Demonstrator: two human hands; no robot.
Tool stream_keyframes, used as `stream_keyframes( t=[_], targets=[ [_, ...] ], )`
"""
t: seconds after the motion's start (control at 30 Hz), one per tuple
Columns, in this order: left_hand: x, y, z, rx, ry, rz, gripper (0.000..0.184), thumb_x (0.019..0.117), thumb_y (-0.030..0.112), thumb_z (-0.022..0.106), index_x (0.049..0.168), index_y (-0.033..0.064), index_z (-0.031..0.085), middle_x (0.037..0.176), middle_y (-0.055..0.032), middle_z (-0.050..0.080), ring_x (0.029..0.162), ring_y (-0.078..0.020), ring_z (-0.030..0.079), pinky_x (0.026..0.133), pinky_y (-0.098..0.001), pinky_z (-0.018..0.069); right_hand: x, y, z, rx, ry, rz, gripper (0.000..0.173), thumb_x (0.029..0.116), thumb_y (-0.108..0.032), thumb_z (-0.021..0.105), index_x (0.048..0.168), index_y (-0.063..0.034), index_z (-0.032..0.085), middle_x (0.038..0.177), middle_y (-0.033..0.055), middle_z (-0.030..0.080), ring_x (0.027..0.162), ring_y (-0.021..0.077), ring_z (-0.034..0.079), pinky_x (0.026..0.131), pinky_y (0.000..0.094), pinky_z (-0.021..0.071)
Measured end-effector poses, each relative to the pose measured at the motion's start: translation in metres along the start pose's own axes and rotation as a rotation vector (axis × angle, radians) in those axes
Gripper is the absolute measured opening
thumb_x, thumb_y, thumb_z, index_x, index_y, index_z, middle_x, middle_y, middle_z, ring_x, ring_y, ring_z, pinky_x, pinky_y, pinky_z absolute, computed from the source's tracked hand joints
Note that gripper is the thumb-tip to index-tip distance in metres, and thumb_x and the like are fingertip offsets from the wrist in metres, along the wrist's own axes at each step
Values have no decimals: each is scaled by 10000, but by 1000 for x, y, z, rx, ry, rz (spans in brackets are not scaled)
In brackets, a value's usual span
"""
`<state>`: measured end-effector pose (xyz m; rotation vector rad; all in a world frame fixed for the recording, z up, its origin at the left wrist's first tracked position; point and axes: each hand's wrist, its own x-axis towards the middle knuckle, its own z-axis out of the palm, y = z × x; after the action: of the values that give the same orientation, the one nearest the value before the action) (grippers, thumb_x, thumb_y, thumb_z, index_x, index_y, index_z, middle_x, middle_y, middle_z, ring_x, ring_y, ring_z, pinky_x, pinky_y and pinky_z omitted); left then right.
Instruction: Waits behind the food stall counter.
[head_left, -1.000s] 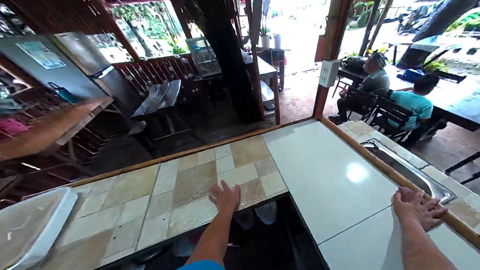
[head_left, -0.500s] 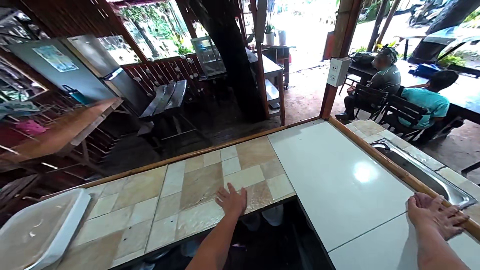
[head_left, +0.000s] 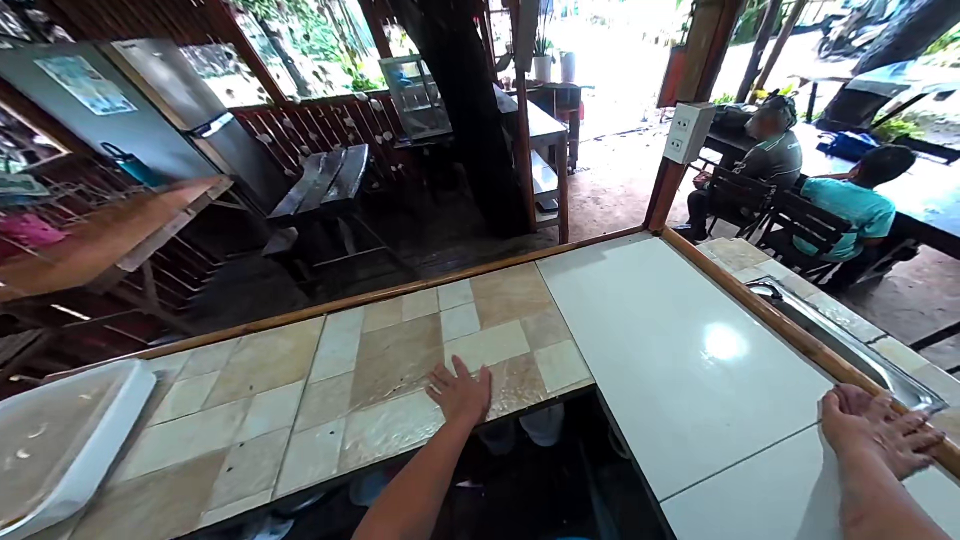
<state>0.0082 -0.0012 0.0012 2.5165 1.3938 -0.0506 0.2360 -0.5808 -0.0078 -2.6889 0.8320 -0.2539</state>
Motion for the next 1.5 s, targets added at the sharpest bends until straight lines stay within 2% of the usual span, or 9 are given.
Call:
stream_keyframes(
  t=[0.1,0.3,0.6,0.77,0.9,1.0,1.1,1.2,1.5],
  targets=[
    [-1,-3,-2,-55,15,40,888,1009,660,372,1634,57,191,1658,-333,79,1538,-515,71,1207,-678,72,3,2,4,55,8,-17,837,1013,-590,428,1646,-99,185,1692,250,87,1566,435,61,1226,661,64],
    [1,-2,-1,-16,3,14,885,1009,669,351,1642,77,172,1668,-310,72,1548,-486,69,1215,-660,65,5,3,9,73,27,0,808,1009,-582,442,1638,-118,238,1693,238,104,1569,417,70,1227,650,51],
    [0,-1,-2,-8,-20,9,895,1009,681,331,1645,77,151,1672,-304,60,1550,-482,69,1219,-650,63,7,4,8,34,22,1,809,1018,-590,413,1648,-131,197,1696,231,98,1569,423,66,1225,657,80],
    [2,-1,-1,-5,-11,2,893,1006,687,337,1644,87,164,1671,-305,66,1549,-481,77,1217,-652,70,2,2,2,-24,13,11,800,1018,-601,415,1646,-149,213,1690,241,117,1563,436,93,1219,657,112],
    [2,-1,2,-7,-7,4,895,1009,681,342,1645,79,153,1669,-312,64,1548,-487,72,1212,-661,69,0,0,-1,-4,13,5,795,1026,-579,433,1639,-118,225,1693,242,97,1563,440,79,1222,652,102],
    [2,-1,3,-12,1,10,885,1010,676,339,1643,83,166,1670,-306,76,1548,-483,81,1216,-654,64,-1,-1,-3,13,8,6,788,1026,-577,427,1643,-132,224,1700,217,98,1568,418,85,1225,652,82],
    [-1,-3,-1,-47,-1,31,892,1011,662,367,1639,60,167,1660,-331,63,1542,-504,67,1210,-673,59,-3,1,-5,-6,5,-12,807,1032,-567,436,1645,-104,191,1688,256,99,1558,455,87,1215,672,98],
    [0,-3,1,-35,-3,25,896,1010,673,351,1643,71,153,1662,-330,53,1545,-499,57,1213,-665,56,-2,-1,-4,-20,6,-5,807,1028,-567,444,1646,-114,192,1688,256,102,1557,455,94,1213,667,119],
    [0,-1,0,-19,-4,12,896,1010,680,341,1645,78,150,1671,-306,60,1550,-485,58,1217,-652,54,1,-1,-1,-35,5,11,784,1033,-572,423,1647,-136,205,1695,235,94,1564,438,75,1214,662,106]
  ],
)
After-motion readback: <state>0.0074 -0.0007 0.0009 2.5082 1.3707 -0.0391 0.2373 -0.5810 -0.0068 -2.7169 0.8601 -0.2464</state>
